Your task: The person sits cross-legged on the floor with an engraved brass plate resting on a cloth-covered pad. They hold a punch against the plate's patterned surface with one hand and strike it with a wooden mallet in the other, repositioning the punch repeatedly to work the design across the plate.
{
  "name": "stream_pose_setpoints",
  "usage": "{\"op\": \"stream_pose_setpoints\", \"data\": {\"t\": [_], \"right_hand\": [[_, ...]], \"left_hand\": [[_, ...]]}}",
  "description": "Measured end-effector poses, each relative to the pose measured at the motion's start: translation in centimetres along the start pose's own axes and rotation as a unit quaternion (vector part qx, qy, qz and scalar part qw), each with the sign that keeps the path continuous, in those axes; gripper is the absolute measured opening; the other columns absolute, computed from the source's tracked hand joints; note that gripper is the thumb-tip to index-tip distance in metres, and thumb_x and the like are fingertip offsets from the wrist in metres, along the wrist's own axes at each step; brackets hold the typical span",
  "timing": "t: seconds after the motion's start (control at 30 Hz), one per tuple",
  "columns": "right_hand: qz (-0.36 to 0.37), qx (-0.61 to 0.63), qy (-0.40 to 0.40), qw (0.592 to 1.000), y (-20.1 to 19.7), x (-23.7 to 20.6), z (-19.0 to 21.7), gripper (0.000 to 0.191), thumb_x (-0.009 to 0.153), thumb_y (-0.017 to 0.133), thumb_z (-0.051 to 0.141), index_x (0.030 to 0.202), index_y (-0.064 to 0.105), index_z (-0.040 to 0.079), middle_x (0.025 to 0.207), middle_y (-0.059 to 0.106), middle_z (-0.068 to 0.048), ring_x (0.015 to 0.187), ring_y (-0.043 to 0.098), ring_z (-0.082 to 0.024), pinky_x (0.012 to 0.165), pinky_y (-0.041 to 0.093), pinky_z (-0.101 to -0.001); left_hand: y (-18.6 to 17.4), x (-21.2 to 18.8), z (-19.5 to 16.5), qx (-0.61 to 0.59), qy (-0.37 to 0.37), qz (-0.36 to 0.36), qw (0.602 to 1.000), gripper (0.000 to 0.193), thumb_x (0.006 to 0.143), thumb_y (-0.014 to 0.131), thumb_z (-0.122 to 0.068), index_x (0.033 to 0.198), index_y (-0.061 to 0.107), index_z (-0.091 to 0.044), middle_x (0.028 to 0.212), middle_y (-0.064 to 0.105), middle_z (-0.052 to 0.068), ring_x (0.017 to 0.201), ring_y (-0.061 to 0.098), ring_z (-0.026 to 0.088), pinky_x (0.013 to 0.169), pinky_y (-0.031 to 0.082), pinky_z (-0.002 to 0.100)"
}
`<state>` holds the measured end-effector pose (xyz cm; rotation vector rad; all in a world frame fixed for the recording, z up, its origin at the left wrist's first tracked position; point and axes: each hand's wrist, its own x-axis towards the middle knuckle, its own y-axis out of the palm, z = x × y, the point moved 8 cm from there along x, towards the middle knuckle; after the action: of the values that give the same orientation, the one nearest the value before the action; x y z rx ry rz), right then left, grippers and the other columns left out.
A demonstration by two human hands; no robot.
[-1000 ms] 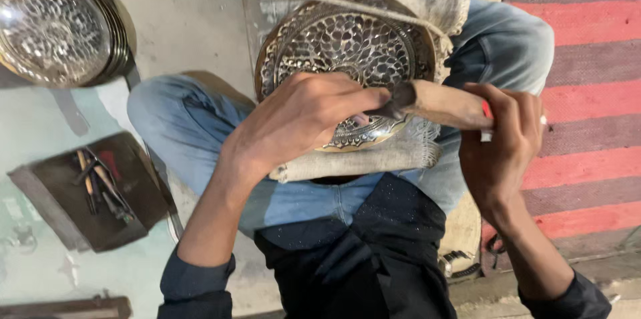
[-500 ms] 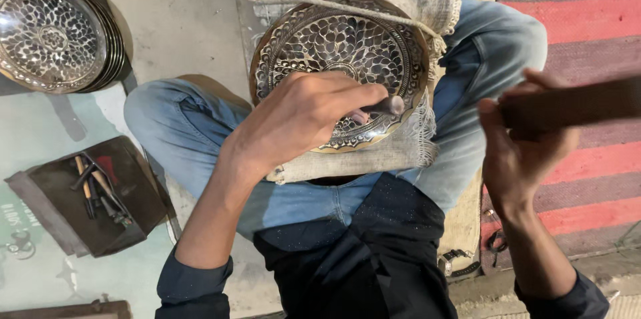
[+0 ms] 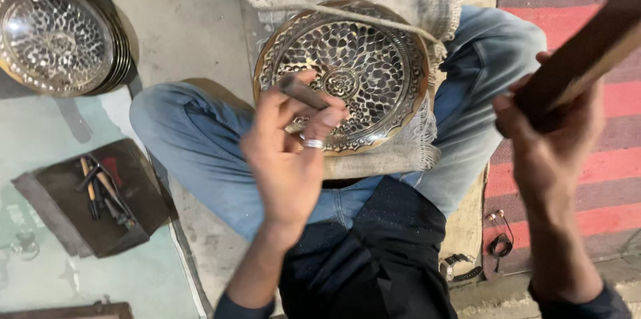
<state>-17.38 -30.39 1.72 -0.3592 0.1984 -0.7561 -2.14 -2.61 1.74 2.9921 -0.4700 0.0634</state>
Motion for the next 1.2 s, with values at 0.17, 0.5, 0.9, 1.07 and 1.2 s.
{"op": "stream_pose_setpoints", "data": {"t": [0.17, 0.5, 0.9, 1.07, 1.2], "right_hand": [[0.089, -0.049, -0.064, 0.993, -0.5, 2.5, 1.7, 0.051, 0.100, 0.076, -0.007, 0.143, 0.047, -0.002, 0.119, 0.061, -0.008, 0.108, 0.064, -0.016, 0.097, 0.055, -0.0278], [0.210, -0.307, -0.398, 0.839, 3.1, 4.7, 10.0, 0.040, 0.109, 0.067, -0.014, 0.142, 0.047, -0.002, 0.128, 0.062, -0.022, 0.116, 0.067, -0.031, 0.103, 0.056, -0.0358], [0.252, -0.417, -0.491, 0.722, 7.3, 3.3, 15.4, 0.043, 0.094, 0.073, -0.014, 0.132, 0.059, -0.002, 0.118, 0.062, -0.018, 0.099, 0.062, -0.030, 0.085, 0.051, -0.0393], [0.255, -0.477, -0.517, 0.663, 8.9, 2.6, 15.9, 0.050, 0.080, 0.078, -0.010, 0.128, 0.066, 0.001, 0.104, 0.064, -0.013, 0.093, 0.064, -0.030, 0.078, 0.053, -0.0420], [0.238, -0.508, -0.514, 0.649, 9.2, 2.5, 15.6, 0.052, 0.077, 0.080, -0.008, 0.126, 0.068, 0.004, 0.103, 0.066, -0.011, 0.093, 0.067, -0.031, 0.076, 0.057, -0.0399]], "left_hand": [[0.6, -1.8, 1.1, 0.161, -0.008, -0.074, 0.984, 0.016, 0.099, 0.071, 0.005, 0.112, 0.063, 0.001, 0.101, 0.078, 0.011, 0.091, 0.078, 0.018, 0.079, 0.062, 0.027], [1.3, -2.5, 1.3, 0.166, 0.070, -0.061, 0.982, 0.039, 0.090, 0.051, 0.021, 0.122, 0.063, 0.004, 0.108, 0.073, 0.015, 0.096, 0.079, 0.021, 0.081, 0.067, 0.030], [1.2, -2.3, 0.8, 0.199, 0.081, -0.054, 0.975, 0.048, 0.079, 0.051, 0.020, 0.124, 0.062, 0.007, 0.102, 0.073, 0.015, 0.096, 0.078, 0.024, 0.086, 0.065, 0.033], [1.2, -2.3, 0.7, 0.210, 0.087, -0.058, 0.972, 0.041, 0.084, 0.053, 0.019, 0.120, 0.064, 0.004, 0.104, 0.074, 0.015, 0.097, 0.078, 0.023, 0.084, 0.066, 0.032], [1.1, -2.2, 0.9, 0.202, 0.071, -0.062, 0.975, 0.038, 0.083, 0.053, 0.018, 0.117, 0.065, 0.005, 0.100, 0.074, 0.014, 0.094, 0.078, 0.022, 0.080, 0.065, 0.032]]}}
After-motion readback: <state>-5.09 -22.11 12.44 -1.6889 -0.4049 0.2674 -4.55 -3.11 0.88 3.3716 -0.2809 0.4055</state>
